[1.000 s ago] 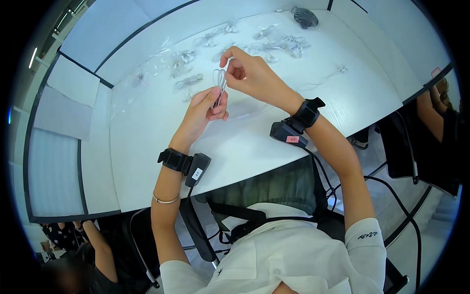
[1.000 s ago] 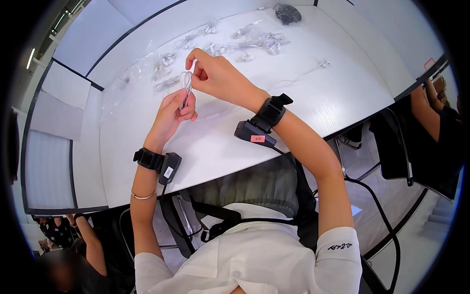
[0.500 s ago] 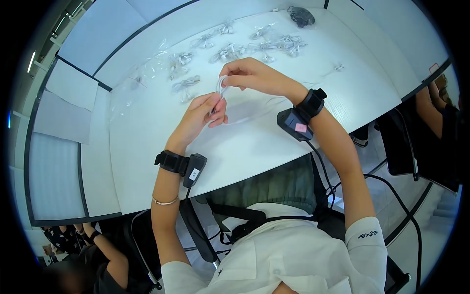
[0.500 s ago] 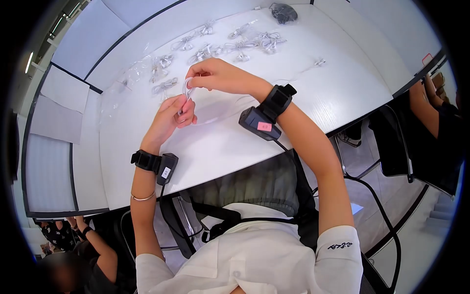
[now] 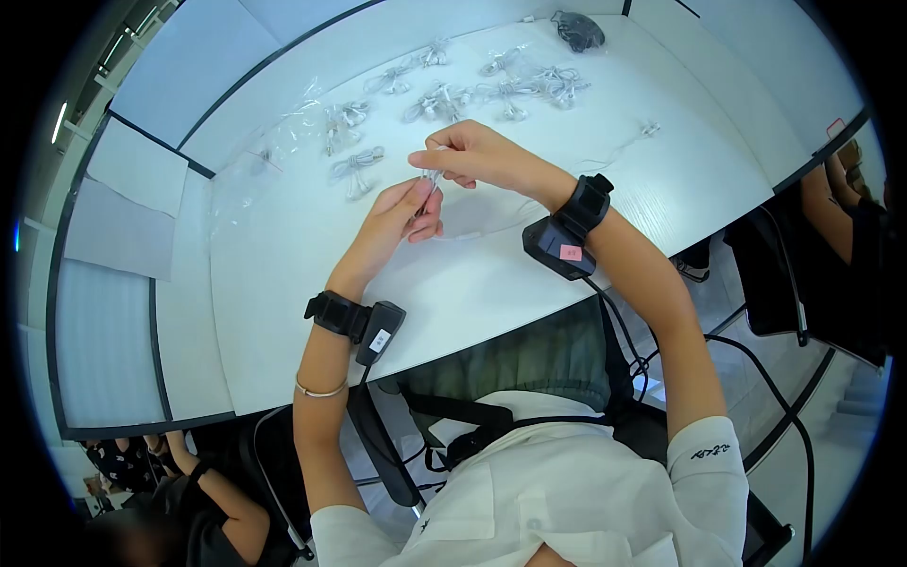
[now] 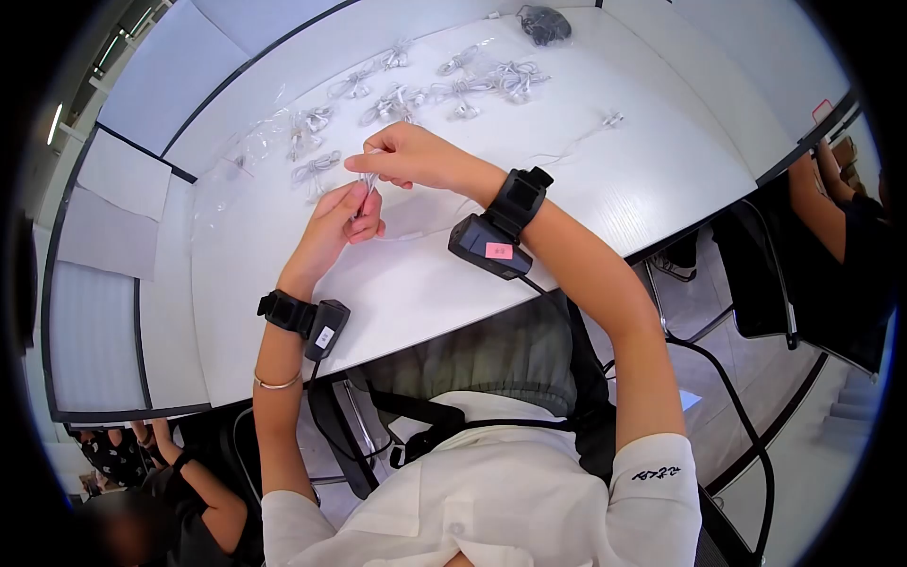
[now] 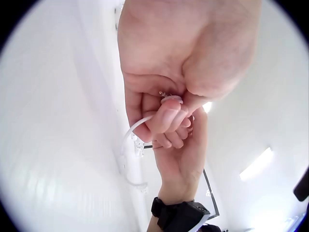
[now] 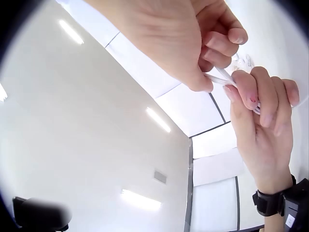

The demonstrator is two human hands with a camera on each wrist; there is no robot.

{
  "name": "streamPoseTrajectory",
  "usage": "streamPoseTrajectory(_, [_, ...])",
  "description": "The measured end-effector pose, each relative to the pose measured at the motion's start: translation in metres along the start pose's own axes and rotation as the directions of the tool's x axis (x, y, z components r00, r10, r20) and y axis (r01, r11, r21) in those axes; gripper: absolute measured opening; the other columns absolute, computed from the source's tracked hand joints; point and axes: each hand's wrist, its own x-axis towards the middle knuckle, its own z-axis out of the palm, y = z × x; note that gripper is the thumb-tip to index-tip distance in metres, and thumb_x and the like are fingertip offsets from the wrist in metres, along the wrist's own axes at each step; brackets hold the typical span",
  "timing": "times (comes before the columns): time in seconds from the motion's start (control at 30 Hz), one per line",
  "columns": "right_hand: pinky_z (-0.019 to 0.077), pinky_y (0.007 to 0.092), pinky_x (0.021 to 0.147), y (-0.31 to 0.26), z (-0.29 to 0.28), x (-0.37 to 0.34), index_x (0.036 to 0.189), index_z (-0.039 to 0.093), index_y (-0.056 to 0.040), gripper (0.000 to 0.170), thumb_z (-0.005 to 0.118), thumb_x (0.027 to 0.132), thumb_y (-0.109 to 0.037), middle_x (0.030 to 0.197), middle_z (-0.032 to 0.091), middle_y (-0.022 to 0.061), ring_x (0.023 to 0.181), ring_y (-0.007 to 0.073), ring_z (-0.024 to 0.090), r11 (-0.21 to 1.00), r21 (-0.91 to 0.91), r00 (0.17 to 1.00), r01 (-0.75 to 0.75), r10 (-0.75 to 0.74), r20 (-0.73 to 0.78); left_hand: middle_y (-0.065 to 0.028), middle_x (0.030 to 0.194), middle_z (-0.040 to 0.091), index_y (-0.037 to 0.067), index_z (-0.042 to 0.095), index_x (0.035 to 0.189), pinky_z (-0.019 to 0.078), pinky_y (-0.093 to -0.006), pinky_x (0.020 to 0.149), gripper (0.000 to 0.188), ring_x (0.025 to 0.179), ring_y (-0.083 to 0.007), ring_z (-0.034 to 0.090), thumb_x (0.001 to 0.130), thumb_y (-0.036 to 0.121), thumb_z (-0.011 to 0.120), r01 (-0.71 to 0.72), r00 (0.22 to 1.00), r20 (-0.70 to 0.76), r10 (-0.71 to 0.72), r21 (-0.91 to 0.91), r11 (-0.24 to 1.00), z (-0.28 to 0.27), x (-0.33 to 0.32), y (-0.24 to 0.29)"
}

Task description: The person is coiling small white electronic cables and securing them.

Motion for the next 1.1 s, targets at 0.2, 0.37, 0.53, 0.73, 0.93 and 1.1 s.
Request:
streamPoseTrajectory(0.2, [0.0225, 0.0212, 0.043, 0.008, 0.007, 0.004, 0.059, 0.032, -0.0120, 0.033, 0.052, 0.085, -0.015, 0.052, 0.029, -0.0060, 0.045, 0.0045, 0.028, 0.983, 0.170, 0.998, 0.067, -0.065, -0.019, 0.0060, 0.056, 0.027, 0.003, 0.051, 0.083, 0.0428, -0.0261, 0.066, 0.037, 0.048, -0.0063, 0.027, 0.097, 0.033, 0.036, -0.031, 0.998, 0.052, 0.031, -0.005, 1.000, -0.001, 0.001, 0.002])
streamPoseTrajectory(0.37, [0.0218, 0.0222, 0.044, 0.005, 0.011, 0.003, 0.059, 0.031, -0.0118, 0.031, 0.050, 0.084, -0.012, 0.054, 0.032, -0.0054, 0.048, 0.0045, 0.026, 0.975, 0.206, 0.996, 0.088, -0.084, -0.027, 0.0052, 0.056, 0.027, 0.004, 0.049, 0.079, 0.0417, -0.0261, 0.065, 0.035, 0.047, -0.0071, 0.028, 0.097, 0.033, 0.037, -0.018, 0.997, 0.076, 0.022, -0.058, 0.998, -0.004, 0.001, 0.003])
streamPoseTrajectory(0.53, [0.0233, 0.0220, 0.047, 0.009, 0.008, 0.006, 0.066, 0.040, -0.0077, 0.024, 0.053, 0.085, -0.015, 0.057, 0.039, -0.0035, 0.053, 0.0042, 0.029, 0.924, -0.263, 0.945, 0.278, -0.312, -0.099, 0.0033, 0.058, 0.032, 0.008, 0.042, 0.073, 0.0398, -0.0250, 0.064, 0.034, 0.048, -0.0084, 0.031, 0.097, 0.032, 0.038, -0.054, 0.998, 0.016, 0.055, -0.040, 0.998, -0.002, 0.001, 0.000])
streamPoseTrajectory(0.73, [0.0359, 0.0240, 0.056, 0.003, 0.011, -0.003, 0.114, 0.044, -0.0100, 0.039, 0.052, 0.089, -0.039, 0.068, 0.057, 0.0030, 0.058, 0.0094, 0.045, 0.981, -0.178, 0.987, 0.082, -0.105, -0.122, 0.0013, 0.062, 0.038, 0.010, 0.040, 0.073, 0.0388, -0.0255, 0.064, 0.029, 0.053, -0.0100, 0.037, 0.096, 0.028, 0.038, -0.149, 0.974, -0.184, 0.131, -0.089, 0.985, -0.006, 0.003, -0.005])
streamPoseTrajectory(0.93, [0.0417, 0.0275, 0.057, 0.006, 0.011, -0.006, 0.084, 0.061, -0.0063, 0.036, 0.050, 0.089, -0.040, 0.068, 0.061, 0.0066, 0.058, 0.0132, 0.054, 0.934, -0.357, 0.997, 0.003, 0.027, 0.079, 0.0000, 0.065, 0.037, 0.009, 0.039, 0.075, 0.0395, -0.0270, 0.073, 0.026, 0.063, -0.0135, 0.041, 0.096, 0.024, 0.037, -0.307, 0.888, -0.411, 0.204, -0.202, 0.930, -0.026, 0.006, -0.011])
streamPoseTrajectory(1.1, [0.0407, 0.0276, 0.055, 0.004, 0.012, -0.006, 0.088, 0.061, -0.0051, 0.028, 0.054, 0.087, -0.032, 0.067, 0.061, 0.0059, 0.058, 0.0130, 0.053, 0.839, -0.519, 0.987, 0.162, -0.138, 0.085, -0.0023, 0.069, 0.044, 0.009, 0.041, 0.075, 0.0409, -0.0283, 0.074, 0.027, 0.071, -0.0151, 0.047, 0.096, 0.024, 0.038, -0.334, 0.881, -0.423, 0.211, -0.240, 0.911, -0.023, 0.005, -0.009])
